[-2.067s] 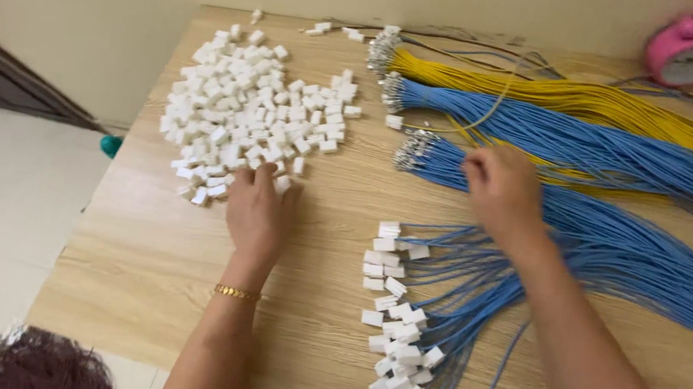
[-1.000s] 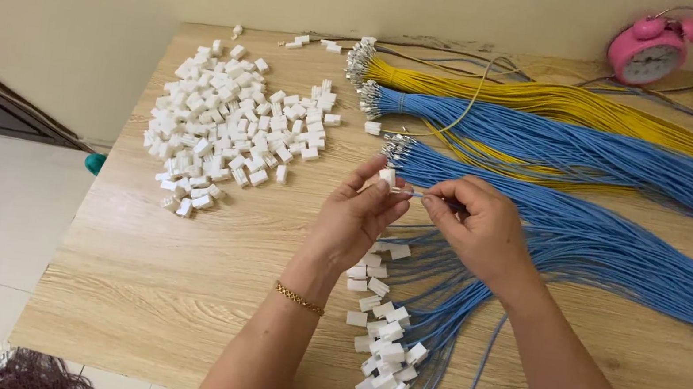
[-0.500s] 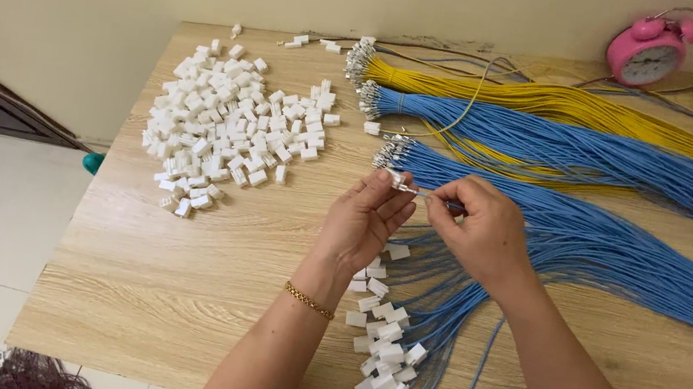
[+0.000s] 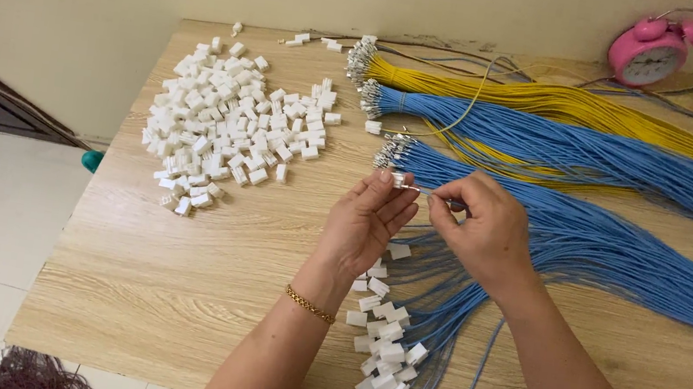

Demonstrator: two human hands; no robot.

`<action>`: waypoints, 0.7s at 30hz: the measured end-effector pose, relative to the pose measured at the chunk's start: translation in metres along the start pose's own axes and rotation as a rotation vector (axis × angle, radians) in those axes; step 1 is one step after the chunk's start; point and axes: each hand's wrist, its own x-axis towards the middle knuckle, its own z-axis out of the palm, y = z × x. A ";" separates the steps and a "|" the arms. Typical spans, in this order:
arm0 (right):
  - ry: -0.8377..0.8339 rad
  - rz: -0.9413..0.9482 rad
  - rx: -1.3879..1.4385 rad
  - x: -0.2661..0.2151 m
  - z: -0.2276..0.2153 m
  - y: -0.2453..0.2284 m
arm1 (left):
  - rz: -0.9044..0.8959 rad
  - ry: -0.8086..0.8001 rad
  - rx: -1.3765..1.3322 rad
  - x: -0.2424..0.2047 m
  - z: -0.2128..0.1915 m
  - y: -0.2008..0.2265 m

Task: Assembling white plastic connectors onto the ends of blue wires.

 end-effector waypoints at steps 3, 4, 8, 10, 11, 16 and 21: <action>0.025 -0.008 0.025 -0.001 0.000 -0.002 | 0.007 0.006 0.027 -0.001 -0.001 -0.001; 0.026 -0.008 0.026 0.000 0.001 -0.001 | 0.006 0.005 0.027 0.000 -0.002 -0.001; 0.013 -0.054 -0.012 -0.002 0.001 0.000 | 0.040 -0.014 0.050 0.003 -0.009 -0.004; 0.004 -0.067 -0.031 -0.003 0.002 0.001 | 0.057 -0.019 0.064 0.003 -0.009 -0.005; -0.003 -0.075 -0.040 -0.003 0.003 0.003 | 0.054 -0.013 0.060 0.002 -0.008 -0.004; 0.019 -0.110 -0.068 -0.003 0.004 0.003 | 0.022 -0.003 0.020 0.002 -0.011 -0.006; 0.042 -0.150 -0.098 -0.001 0.008 0.004 | 0.084 -0.059 0.144 0.002 -0.008 -0.011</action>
